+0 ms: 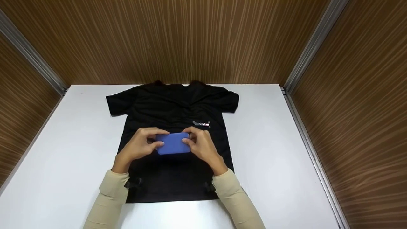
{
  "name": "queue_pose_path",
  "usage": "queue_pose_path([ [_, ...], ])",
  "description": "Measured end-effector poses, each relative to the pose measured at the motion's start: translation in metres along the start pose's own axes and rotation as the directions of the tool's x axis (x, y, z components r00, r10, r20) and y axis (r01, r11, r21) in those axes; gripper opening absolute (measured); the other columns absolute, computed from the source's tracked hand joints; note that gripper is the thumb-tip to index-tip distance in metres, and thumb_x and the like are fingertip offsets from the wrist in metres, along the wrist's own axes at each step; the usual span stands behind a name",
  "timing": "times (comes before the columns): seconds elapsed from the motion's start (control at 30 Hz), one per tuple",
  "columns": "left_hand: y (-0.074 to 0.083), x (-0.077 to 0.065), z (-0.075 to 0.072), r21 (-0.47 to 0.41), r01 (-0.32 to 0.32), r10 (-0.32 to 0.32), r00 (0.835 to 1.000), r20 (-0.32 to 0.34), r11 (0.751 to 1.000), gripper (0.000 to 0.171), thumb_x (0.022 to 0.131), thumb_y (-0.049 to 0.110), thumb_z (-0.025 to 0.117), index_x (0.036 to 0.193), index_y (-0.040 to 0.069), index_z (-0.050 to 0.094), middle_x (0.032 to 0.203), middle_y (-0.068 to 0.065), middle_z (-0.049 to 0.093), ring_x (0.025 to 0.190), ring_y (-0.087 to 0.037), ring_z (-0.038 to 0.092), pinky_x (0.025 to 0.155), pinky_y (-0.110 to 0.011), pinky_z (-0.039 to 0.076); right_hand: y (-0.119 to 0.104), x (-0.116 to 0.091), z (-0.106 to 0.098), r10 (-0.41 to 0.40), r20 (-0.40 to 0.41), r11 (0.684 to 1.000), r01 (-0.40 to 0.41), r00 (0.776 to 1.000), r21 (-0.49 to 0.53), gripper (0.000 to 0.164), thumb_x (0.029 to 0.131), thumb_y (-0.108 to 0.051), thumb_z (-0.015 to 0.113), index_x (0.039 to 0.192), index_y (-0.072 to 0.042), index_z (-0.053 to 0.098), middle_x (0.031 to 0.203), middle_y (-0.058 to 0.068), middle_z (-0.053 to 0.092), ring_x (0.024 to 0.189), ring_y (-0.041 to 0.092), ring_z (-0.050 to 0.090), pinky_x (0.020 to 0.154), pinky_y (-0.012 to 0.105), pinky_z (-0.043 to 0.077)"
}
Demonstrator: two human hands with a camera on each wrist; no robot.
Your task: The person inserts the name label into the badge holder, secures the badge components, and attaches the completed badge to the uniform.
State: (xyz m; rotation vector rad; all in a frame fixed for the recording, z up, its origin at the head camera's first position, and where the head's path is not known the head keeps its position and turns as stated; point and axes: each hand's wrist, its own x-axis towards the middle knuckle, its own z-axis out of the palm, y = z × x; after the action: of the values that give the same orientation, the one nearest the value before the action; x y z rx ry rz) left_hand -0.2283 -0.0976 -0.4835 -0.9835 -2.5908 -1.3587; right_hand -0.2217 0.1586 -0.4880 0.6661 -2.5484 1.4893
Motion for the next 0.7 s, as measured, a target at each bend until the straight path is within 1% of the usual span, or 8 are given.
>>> queue_pose_path([
  [0.2,0.0,0.001,0.001,0.035,0.021,-0.02,1.0,-0.018,0.999,0.035,0.09,-0.003,0.073,0.122,0.01,0.075,0.115,-0.008,0.075,0.098,-0.018,0.067,0.083,-0.036,0.058,-0.005,0.001,0.001,0.056,0.026,0.998,-0.057,0.998,0.038,0.021,0.09,0.007,0.072,0.111,0.01,0.07,0.082,0.027,0.072,0.066,0.034,0.07,0.055,0.014,0.049],
  [0.23,0.0,0.001,0.001,0.039,0.023,-0.022,1.0,-0.022,0.999,0.035,0.09,-0.003,0.073,0.122,0.01,0.075,0.114,-0.008,0.075,0.097,-0.017,0.066,0.081,-0.035,0.058,-0.006,0.0,0.001,0.062,0.03,0.997,-0.063,0.998,0.044,0.022,0.09,0.007,0.072,0.111,0.011,0.069,0.084,0.027,0.072,0.068,0.035,0.071,0.055,0.014,0.05],
  [0.3,0.0,0.001,0.002,0.044,0.021,-0.02,0.999,-0.03,0.999,0.034,0.09,-0.003,0.073,0.121,0.009,0.075,0.113,-0.009,0.074,0.098,-0.018,0.067,0.082,-0.036,0.058,-0.007,0.0,0.001,0.066,0.032,0.996,-0.067,0.997,0.054,0.023,0.09,0.006,0.072,0.113,0.009,0.07,0.087,0.027,0.074,0.07,0.034,0.072,0.057,0.014,0.051],
  [0.37,0.0,0.001,0.003,0.045,0.013,-0.012,0.999,-0.036,0.999,0.033,0.09,-0.003,0.073,0.122,0.008,0.075,0.115,-0.009,0.074,0.102,-0.019,0.068,0.086,-0.038,0.058,-0.007,-0.001,0.001,0.064,0.027,0.996,-0.066,0.998,0.068,0.023,0.091,0.003,0.073,0.113,0.007,0.07,0.089,0.025,0.076,0.071,0.03,0.073,0.058,0.015,0.053],
  [0.5,0.003,0.003,0.006,0.062,-0.015,0.018,0.999,-0.041,0.998,0.036,0.09,0.0,0.075,0.126,0.007,0.073,0.121,-0.01,0.072,0.113,-0.024,0.068,0.1,-0.044,0.054,-0.006,-0.002,0.002,0.045,0.017,0.992,-0.047,0.999,0.117,0.025,0.091,-0.002,0.075,0.115,0.004,0.071,0.09,0.021,0.077,0.069,0.02,0.072,0.056,0.018,0.054],
  [0.57,0.004,0.003,0.008,0.074,-0.028,0.031,0.999,-0.037,0.997,0.039,0.09,0.001,0.075,0.128,0.006,0.072,0.124,-0.011,0.071,0.117,-0.027,0.066,0.105,-0.046,0.052,-0.011,-0.002,0.002,0.045,0.019,0.99,-0.047,0.999,0.133,0.025,0.092,0.0,0.074,0.115,0.007,0.07,0.09,0.024,0.076,0.068,0.023,0.073,0.055,0.019,0.055],
  [0.7,0.007,0.004,0.011,0.102,-0.037,0.039,0.999,-0.017,0.994,0.043,0.09,0.005,0.076,0.132,0.008,0.07,0.131,-0.011,0.069,0.122,-0.029,0.062,0.107,-0.049,0.05,-0.012,0.0,0.005,0.067,0.011,0.988,-0.068,0.998,0.142,0.026,0.092,0.003,0.072,0.117,0.01,0.068,0.092,0.027,0.076,0.071,0.03,0.074,0.056,0.021,0.056],
])
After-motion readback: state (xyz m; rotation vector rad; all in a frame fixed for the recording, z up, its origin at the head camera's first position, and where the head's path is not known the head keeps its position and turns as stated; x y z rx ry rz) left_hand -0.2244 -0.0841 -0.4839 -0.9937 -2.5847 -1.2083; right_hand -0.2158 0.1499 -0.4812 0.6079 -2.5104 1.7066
